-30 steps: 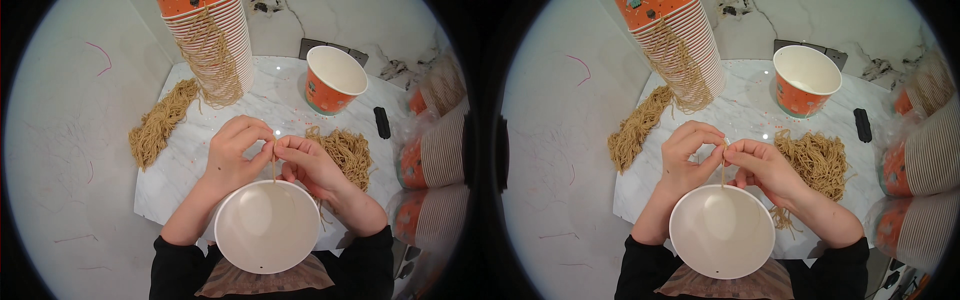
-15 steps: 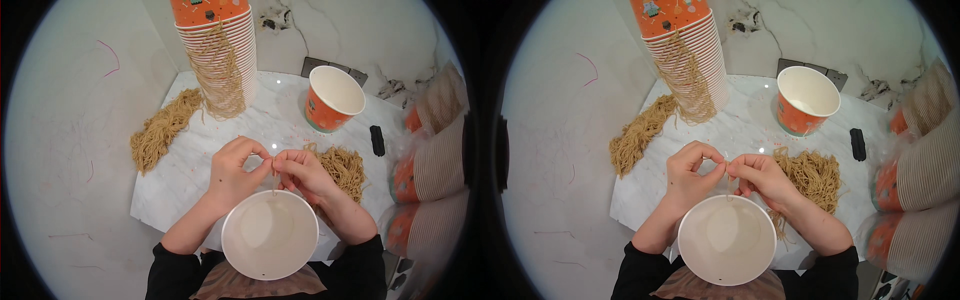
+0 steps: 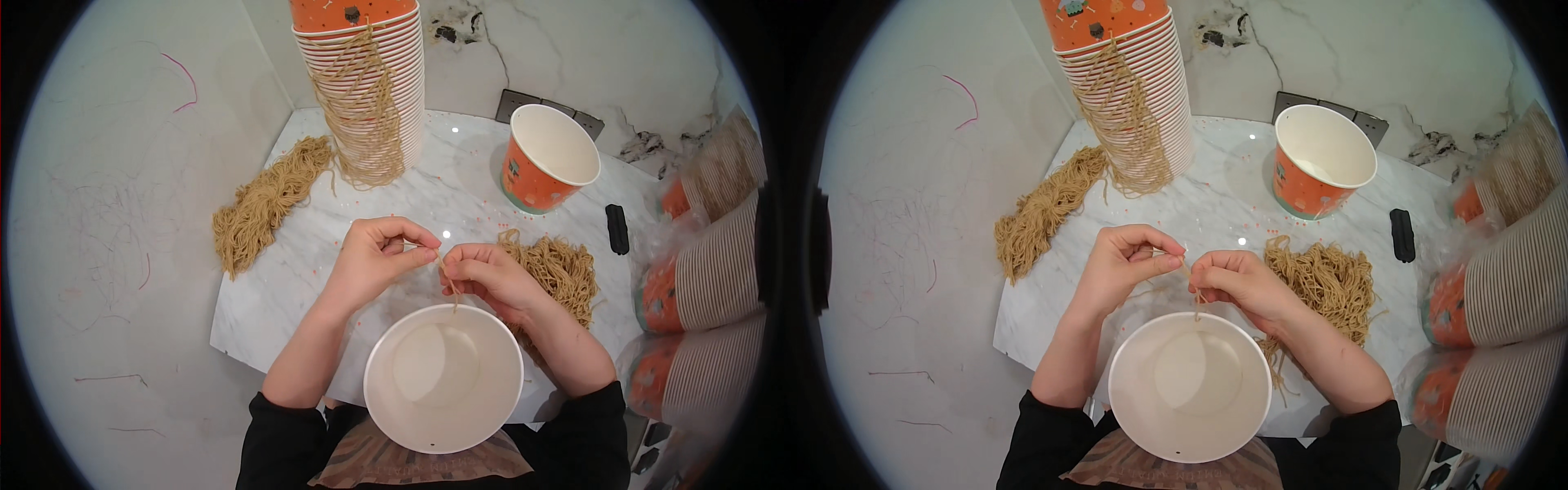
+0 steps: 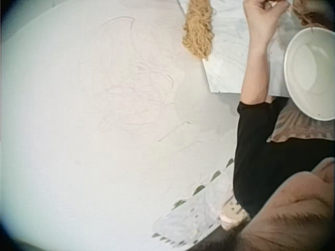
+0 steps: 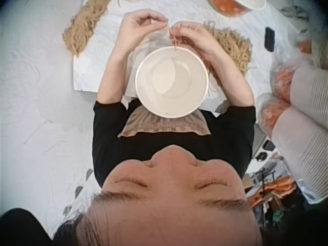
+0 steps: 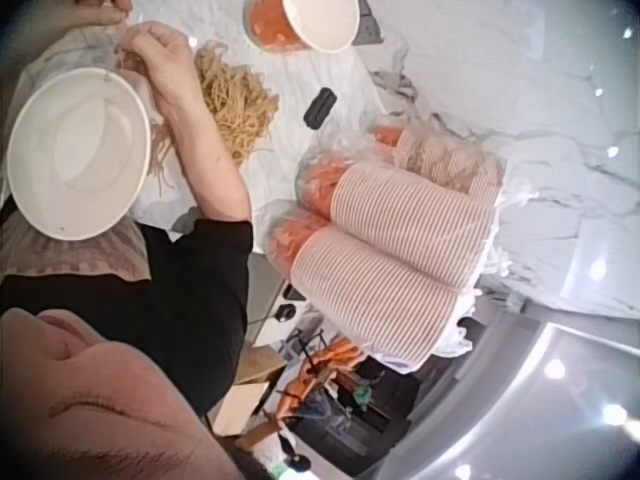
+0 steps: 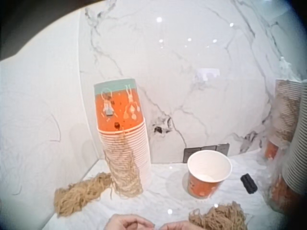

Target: Attaching handle strings to small paper Halloween-themed buckets.

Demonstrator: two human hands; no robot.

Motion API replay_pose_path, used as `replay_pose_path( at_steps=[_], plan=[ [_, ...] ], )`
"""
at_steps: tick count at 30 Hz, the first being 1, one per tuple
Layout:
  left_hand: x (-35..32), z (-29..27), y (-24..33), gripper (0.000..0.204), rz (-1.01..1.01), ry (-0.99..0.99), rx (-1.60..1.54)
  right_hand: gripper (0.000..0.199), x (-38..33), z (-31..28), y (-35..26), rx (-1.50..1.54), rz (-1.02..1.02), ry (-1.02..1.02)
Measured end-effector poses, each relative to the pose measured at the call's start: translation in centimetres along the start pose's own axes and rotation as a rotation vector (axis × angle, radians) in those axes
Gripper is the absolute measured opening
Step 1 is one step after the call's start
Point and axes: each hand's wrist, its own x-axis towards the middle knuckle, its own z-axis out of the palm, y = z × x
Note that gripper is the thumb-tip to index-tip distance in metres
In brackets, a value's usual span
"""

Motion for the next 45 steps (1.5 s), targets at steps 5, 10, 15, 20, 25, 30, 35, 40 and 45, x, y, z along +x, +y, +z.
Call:
replay_pose_path(
  at_steps=[5,10,15,20,25,30,35,40,45],
  plan=[
    [0.3,0.3,-0.7,0.012,-0.023,0.032,-0.204,0.009,-0.2,-0.4,0.4,-0.008,0.035,-0.161],
    [1.1,-0.4,-2.5,0.009,-0.076,0.079,-0.368,0.012,-0.5,-0.2,0.9,0.126,0.113,-0.144],
    [1.9,-1.0,-3.1,0.006,-0.139,0.04,-0.508,0.017,-0.8,-0.4,1.1,0.19,0.154,-0.139],
    [2.8,-0.6,-2.4,0.014,-0.222,-0.16,-0.722,0.024,-0.8,-0.2,1.0,0.174,0.257,-0.134],
    [3.2,-0.2,-2.7,0.022,-0.21,-0.169,-0.667,0.023,-1.0,-0.8,1.5,0.303,0.21,-0.107],
    [3.8,0.3,-4.2,0.026,-0.257,0.0,-0.837,0.022,-0.9,-0.3,1.8,0.388,0.225,0.036],
    [4.0,-1.5,-4.9,0.026,-0.172,0.193,-0.804,0.021,-1.6,-0.8,2.4,0.464,0.317,-0.177],
    [3.1,-3.0,-5.2,0.028,-0.11,0.206,-0.823,0.021,-2.6,-0.2,2.1,0.438,0.277,-0.154],
    [1.9,-3.2,-5.5,0.031,-0.036,0.317,-0.777,0.017,-3.1,1.2,1.5,0.399,0.306,-0.03]
  ],
)
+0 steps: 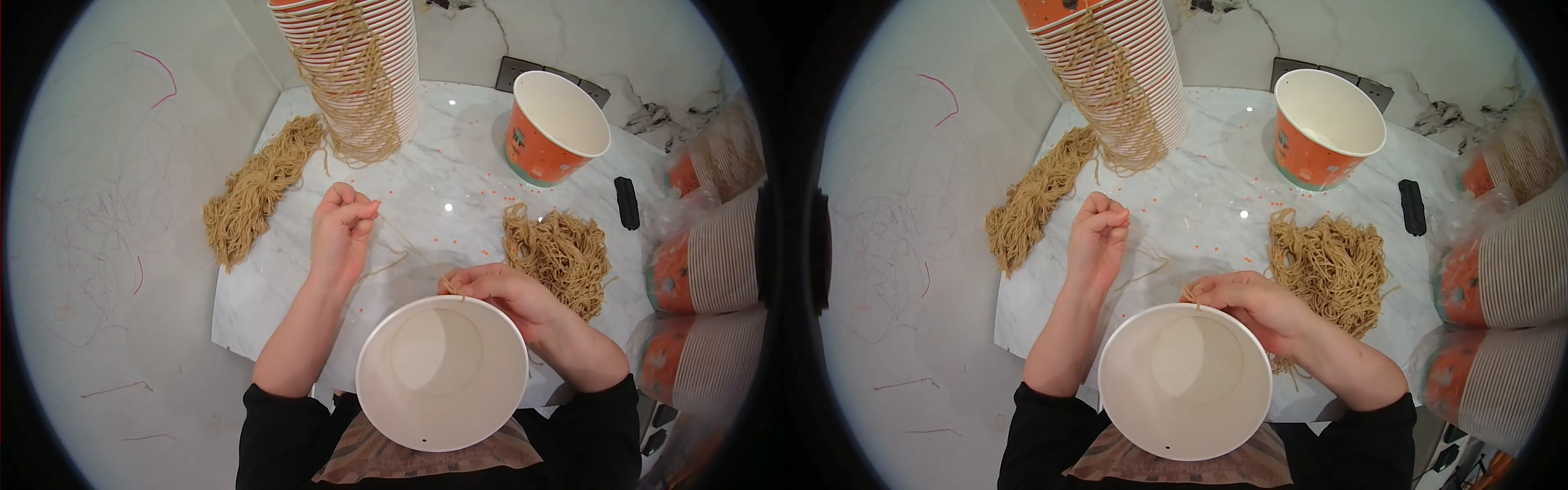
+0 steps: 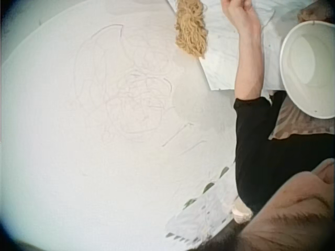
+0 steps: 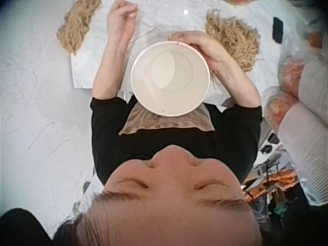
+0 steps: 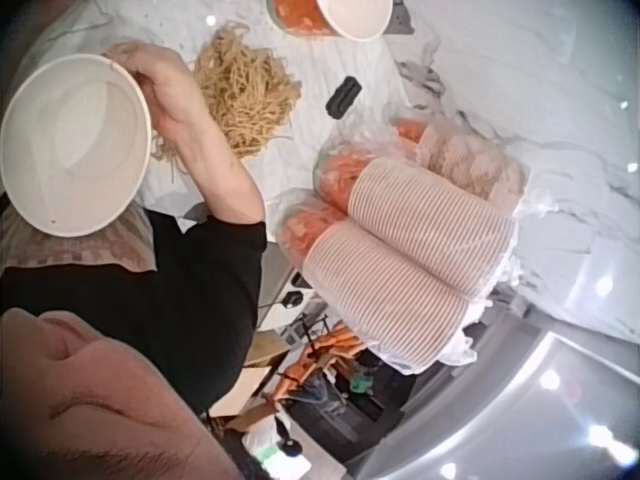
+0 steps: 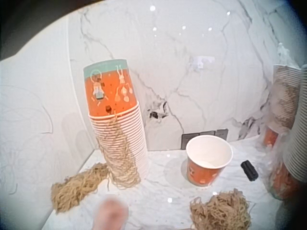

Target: Attaching handle strings to small paper Halloween-themed buckets.

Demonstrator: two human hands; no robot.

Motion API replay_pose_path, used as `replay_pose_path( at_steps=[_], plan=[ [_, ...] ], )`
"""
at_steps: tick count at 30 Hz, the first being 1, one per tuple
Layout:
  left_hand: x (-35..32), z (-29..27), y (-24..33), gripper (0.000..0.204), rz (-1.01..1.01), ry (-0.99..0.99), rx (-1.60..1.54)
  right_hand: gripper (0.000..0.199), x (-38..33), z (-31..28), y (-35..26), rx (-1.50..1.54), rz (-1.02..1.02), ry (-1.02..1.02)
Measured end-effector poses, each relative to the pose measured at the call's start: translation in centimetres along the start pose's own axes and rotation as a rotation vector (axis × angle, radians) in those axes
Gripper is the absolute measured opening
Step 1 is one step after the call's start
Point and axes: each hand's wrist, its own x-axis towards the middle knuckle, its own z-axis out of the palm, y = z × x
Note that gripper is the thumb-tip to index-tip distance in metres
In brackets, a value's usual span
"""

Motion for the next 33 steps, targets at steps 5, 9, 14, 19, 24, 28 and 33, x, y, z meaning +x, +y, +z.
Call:
replay_pose_path(
  at_steps=[5,9,14,19,24,28,33],
  plan=[
    [-1.2,0.1,0.2,0.031,0.033,-0.033,0.097,0.016,-0.1,-1.1,0.4,-0.161,-0.15,-0.099],
    [-1.6,0.3,-0.2,0.028,0.022,-0.062,0.125,0.018,0.0,-1.3,0.0,-0.166,-0.109,-0.154],
    [-1.5,0.0,-0.7,0.022,0.05,-0.099,0.113,0.016,0.1,-0.5,-0.2,-0.163,-0.065,-0.102],
    [-1.6,0.5,-1.0,0.023,0.15,-0.025,0.194,0.013,0.3,-1.1,0.2,-0.157,-0.119,-0.136],
    [-1.5,0.0,-1.4,0.032,0.192,-0.045,0.261,0.01,0.4,-1.9,0.6,-0.155,-0.155,-0.187],
    [-1.6,0.9,-1.6,0.036,0.267,-0.137,0.343,0.016,0.3,-1.4,0.3,-0.266,-0.173,-0.201],
    [-0.9,2.8,-1.0,0.036,0.369,-0.63,0.855,0.063,1.8,-0.5,-0.5,-0.04,-0.068,-0.123]
  ],
)
